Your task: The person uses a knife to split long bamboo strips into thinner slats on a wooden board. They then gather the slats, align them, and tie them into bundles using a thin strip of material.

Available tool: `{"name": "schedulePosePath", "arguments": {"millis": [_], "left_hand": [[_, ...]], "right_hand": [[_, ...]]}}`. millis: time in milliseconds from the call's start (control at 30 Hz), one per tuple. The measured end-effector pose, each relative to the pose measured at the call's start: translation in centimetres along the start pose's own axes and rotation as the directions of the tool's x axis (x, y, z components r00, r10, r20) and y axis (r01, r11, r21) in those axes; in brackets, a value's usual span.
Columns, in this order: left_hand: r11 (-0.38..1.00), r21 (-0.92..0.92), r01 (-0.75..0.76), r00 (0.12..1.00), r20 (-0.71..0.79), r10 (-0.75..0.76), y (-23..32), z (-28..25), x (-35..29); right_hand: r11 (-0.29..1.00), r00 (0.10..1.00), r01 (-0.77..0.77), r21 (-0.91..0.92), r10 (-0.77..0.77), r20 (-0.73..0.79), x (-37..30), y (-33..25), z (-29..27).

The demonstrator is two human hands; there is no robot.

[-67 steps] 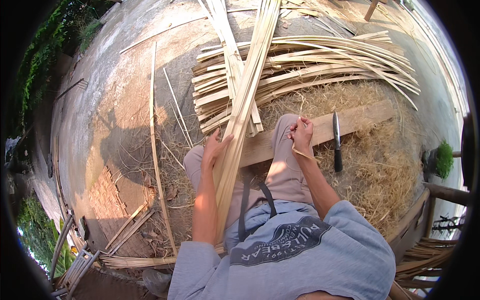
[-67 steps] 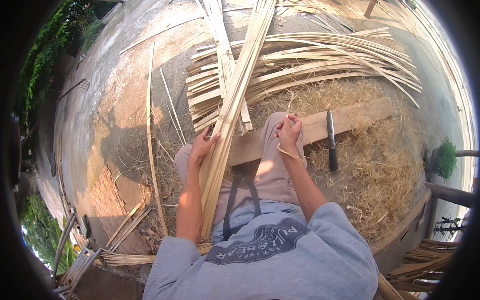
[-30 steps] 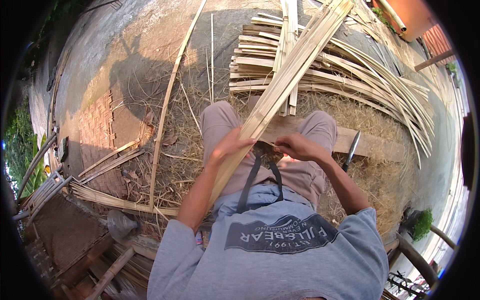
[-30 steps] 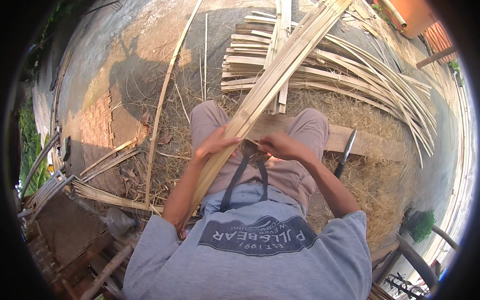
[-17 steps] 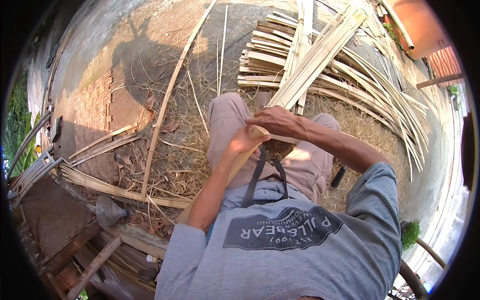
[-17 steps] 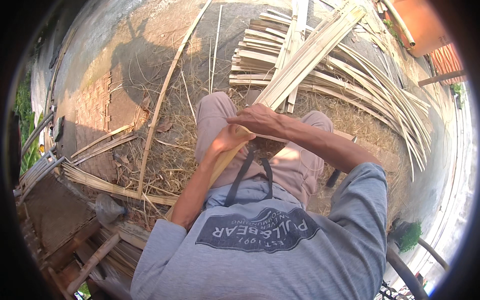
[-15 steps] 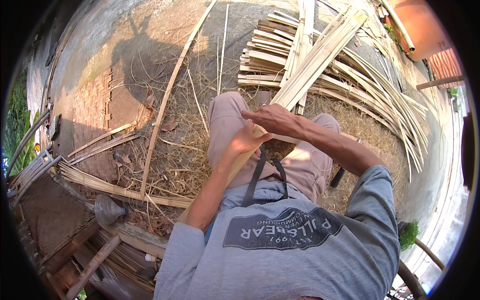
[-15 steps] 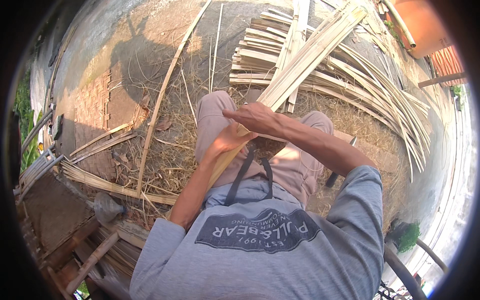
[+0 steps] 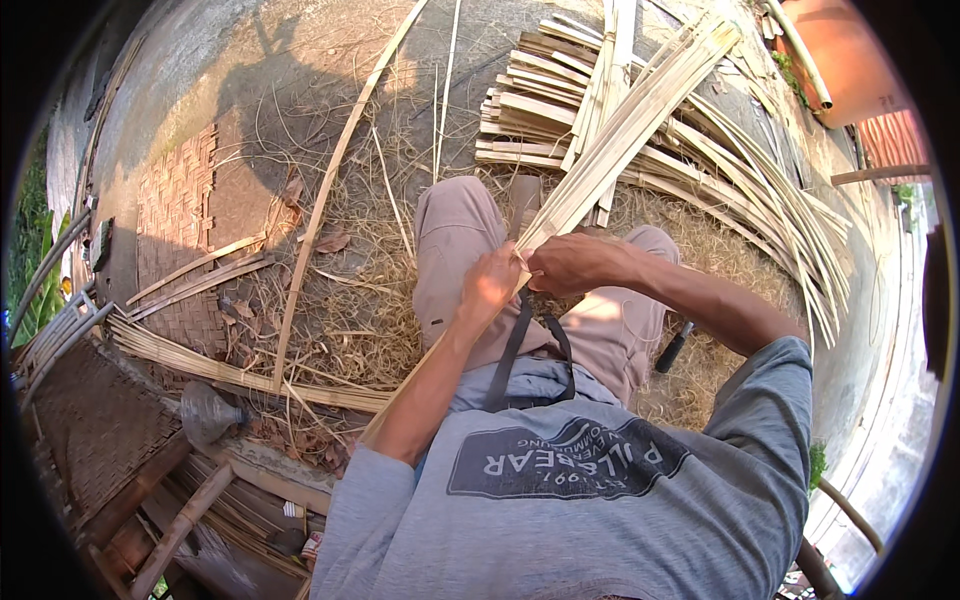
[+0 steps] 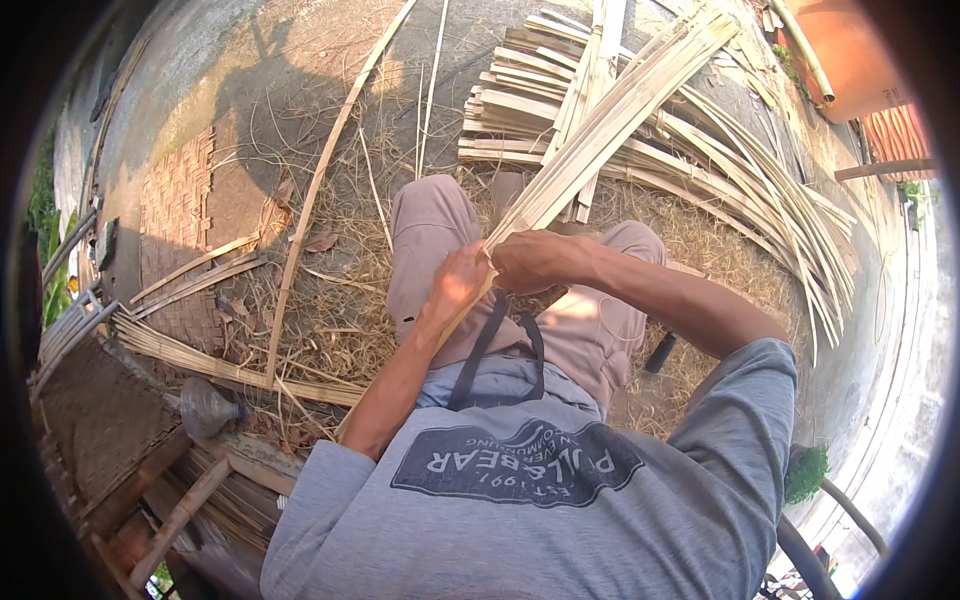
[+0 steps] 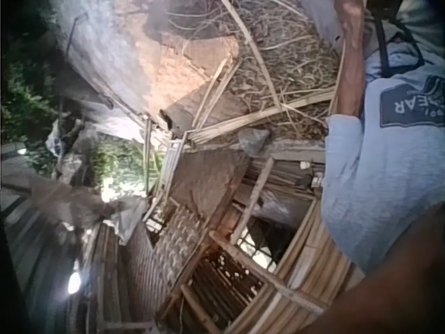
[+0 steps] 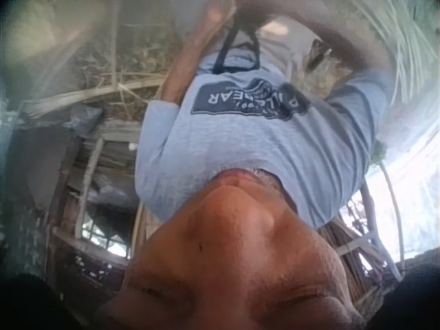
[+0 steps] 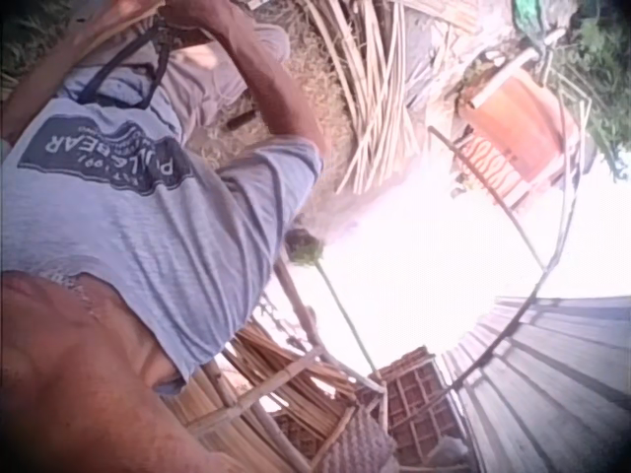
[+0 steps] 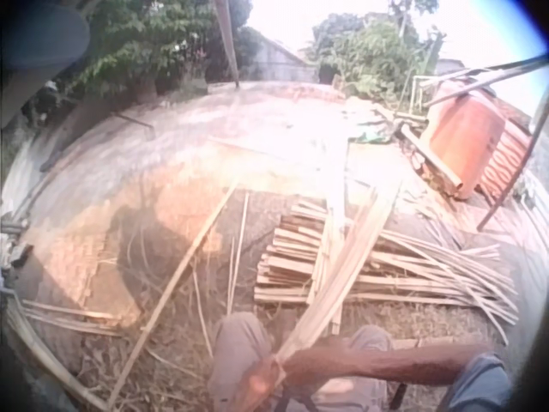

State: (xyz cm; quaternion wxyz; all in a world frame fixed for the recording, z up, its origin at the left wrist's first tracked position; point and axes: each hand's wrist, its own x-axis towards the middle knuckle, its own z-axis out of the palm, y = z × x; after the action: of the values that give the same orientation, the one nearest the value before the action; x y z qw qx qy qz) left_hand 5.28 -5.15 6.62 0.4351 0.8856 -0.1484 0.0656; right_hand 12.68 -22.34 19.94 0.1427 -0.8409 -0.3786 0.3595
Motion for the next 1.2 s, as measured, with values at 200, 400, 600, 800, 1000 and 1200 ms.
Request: {"name": "schedulePosePath", "arguments": {"millis": [200, 400, 600, 800, 1000, 1200], "left_hand": [[0.872, -0.069, 0.484, 0.804, 0.428, -0.413, 3.4, -2.7, 3.0], [0.851, -0.152, 0.503, 0.813, 0.418, -0.406, 2.3, -2.0, 2.4], [0.819, -0.142, 0.556, 0.773, 0.450, -0.447, 3.4, -2.8, 3.2], [0.855, -0.176, 0.487, 0.815, 0.442, -0.373, 2.5, -2.3, 2.8], [0.751, -0.067, 0.657, 0.642, 0.573, -0.510, 2.6, -2.7, 4.2], [0.463, -0.251, 0.850, 0.440, 0.821, -0.364, 0.9, -3.3, 4.4]], "right_hand": [[0.971, 0.869, -0.141, 0.195, 0.216, -0.446, 2.1, 2.6, 0.8], [0.944, 0.991, 0.078, 0.320, -0.107, 0.076, 1.0, 3.1, 0.8], [0.967, 0.859, -0.197, 0.161, 0.249, -0.447, 2.4, 3.7, 2.1], [0.992, 0.998, -0.028, 0.125, 0.021, 0.059, 1.1, 4.0, 1.8], [0.901, 0.881, 0.076, 0.428, 0.140, -0.451, 3.6, 4.2, 2.0], [0.950, 0.792, -0.300, -0.090, 0.195, -0.579, 2.1, 5.0, 3.7]]}}
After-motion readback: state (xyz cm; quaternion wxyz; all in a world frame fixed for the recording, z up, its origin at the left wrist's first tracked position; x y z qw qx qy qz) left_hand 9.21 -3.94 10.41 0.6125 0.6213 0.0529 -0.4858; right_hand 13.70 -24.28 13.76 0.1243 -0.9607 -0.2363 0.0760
